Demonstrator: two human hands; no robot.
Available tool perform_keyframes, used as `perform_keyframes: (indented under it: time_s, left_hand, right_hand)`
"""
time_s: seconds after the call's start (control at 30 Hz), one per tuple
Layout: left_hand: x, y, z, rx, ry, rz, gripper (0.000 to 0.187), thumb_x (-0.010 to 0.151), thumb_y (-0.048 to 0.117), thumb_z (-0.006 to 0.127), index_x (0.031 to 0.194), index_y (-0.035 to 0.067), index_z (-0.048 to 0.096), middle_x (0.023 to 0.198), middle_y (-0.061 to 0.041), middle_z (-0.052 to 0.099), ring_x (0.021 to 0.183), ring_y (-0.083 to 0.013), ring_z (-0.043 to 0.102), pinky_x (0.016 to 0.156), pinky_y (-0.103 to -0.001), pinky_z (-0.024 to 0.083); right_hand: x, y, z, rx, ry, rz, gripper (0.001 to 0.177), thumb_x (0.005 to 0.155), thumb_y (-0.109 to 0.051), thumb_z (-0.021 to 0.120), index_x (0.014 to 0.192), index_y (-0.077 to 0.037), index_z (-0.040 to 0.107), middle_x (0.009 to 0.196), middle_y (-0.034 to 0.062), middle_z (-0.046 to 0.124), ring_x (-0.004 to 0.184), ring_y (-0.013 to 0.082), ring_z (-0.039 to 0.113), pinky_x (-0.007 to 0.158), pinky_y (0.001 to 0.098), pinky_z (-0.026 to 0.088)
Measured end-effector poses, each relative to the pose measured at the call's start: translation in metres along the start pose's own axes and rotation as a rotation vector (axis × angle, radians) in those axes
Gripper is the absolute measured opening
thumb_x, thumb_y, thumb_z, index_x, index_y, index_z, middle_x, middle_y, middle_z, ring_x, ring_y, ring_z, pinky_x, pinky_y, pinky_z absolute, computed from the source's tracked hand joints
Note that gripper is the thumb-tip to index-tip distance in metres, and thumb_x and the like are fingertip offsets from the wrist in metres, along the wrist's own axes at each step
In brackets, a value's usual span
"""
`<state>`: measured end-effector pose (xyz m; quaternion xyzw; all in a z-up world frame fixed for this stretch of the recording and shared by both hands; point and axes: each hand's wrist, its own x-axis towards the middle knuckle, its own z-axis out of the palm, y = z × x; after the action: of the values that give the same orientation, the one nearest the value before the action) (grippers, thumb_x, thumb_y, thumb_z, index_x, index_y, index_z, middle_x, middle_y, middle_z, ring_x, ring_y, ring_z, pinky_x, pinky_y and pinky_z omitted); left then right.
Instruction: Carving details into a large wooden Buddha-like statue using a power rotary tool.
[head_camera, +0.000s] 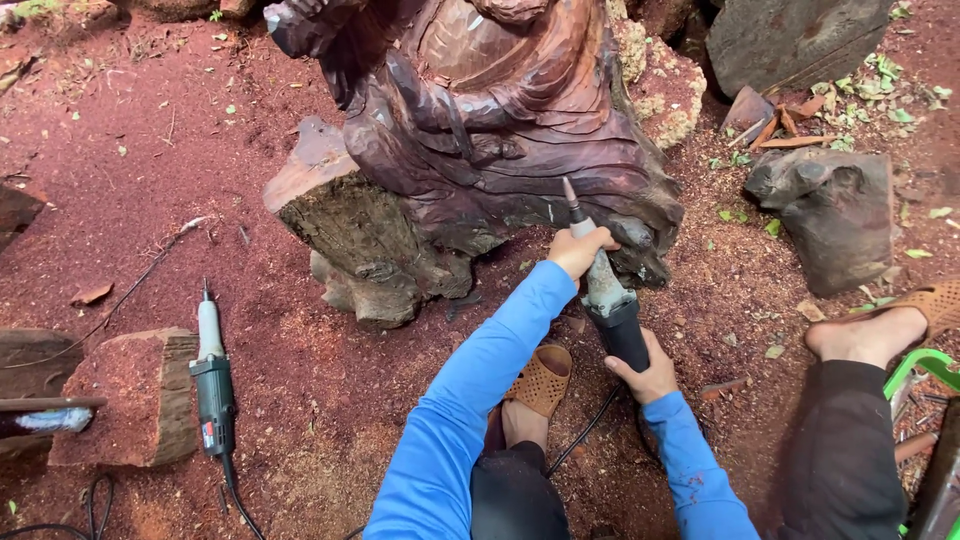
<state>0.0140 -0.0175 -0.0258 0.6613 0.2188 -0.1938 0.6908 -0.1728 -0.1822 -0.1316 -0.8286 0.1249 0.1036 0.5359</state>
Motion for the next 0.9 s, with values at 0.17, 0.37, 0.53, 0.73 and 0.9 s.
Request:
perform_keyframes:
  time_s: [0.17, 0.37, 0.53, 0.73, 0.9]
  left_hand:
    - [-0.009, 0.013, 0.013, 0.126, -0.008, -0.017, 0.068, 0.068, 0.032, 0.08, 0.124, -0.002, 0.062, 0.117, -0.022, 0.064, 0.111, -0.0365, 0.063, 0.088, -0.056, 0.053]
    - [-0.027, 0.021, 0.022, 0.208, -0.073, -0.004, 0.068, 0.073, 0.031, 0.077, 0.128, -0.005, 0.061, 0.123, -0.024, 0.062, 0.116, -0.0363, 0.061, 0.095, -0.058, 0.051]
    - [-0.027, 0.015, 0.012, 0.059, -0.051, -0.042, 0.082, 0.074, 0.031, 0.078, 0.141, -0.007, 0.05, 0.132, -0.027, 0.056, 0.126, -0.0411, 0.055, 0.103, -0.061, 0.047]
    - [-0.039, 0.027, 0.012, -0.002, -0.053, -0.046, 0.078, 0.074, 0.029, 0.079, 0.137, -0.01, 0.053, 0.132, -0.03, 0.054, 0.128, -0.0421, 0.052, 0.106, -0.06, 0.043]
    - [-0.034, 0.027, 0.025, 0.187, -0.084, 0.005, 0.064, 0.074, 0.029, 0.076, 0.126, -0.006, 0.063, 0.125, -0.026, 0.06, 0.119, -0.0377, 0.058, 0.097, -0.057, 0.047]
  right_hand:
    - [-0.026, 0.006, 0.018, 0.184, 0.019, 0.007, 0.077, 0.065, -0.053, 0.09, 0.133, -0.028, 0.062, 0.09, 0.02, 0.071, 0.078, 0.0357, 0.073, 0.062, 0.0464, 0.057]
    - [-0.052, 0.002, 0.021, 0.204, 0.052, 0.038, 0.075, 0.068, -0.058, 0.087, 0.131, -0.024, 0.066, 0.09, 0.0215, 0.067, 0.08, 0.0367, 0.069, 0.062, 0.0508, 0.05]
    - [-0.034, -0.002, -0.002, 0.02, 0.044, 0.072, 0.086, 0.062, -0.062, 0.089, 0.137, -0.033, 0.061, 0.099, 0.0228, 0.069, 0.092, 0.0403, 0.07, 0.074, 0.053, 0.05]
    - [-0.034, -0.003, -0.003, 0.011, 0.015, 0.062, 0.081, 0.067, -0.06, 0.088, 0.137, -0.029, 0.061, 0.095, 0.0261, 0.068, 0.089, 0.0439, 0.071, 0.07, 0.0536, 0.05]
    - [-0.051, 0.006, 0.011, 0.382, 0.028, 0.047, 0.057, 0.074, -0.037, 0.089, 0.122, -0.018, 0.066, 0.079, 0.0197, 0.07, 0.062, 0.0326, 0.076, 0.051, 0.041, 0.062]
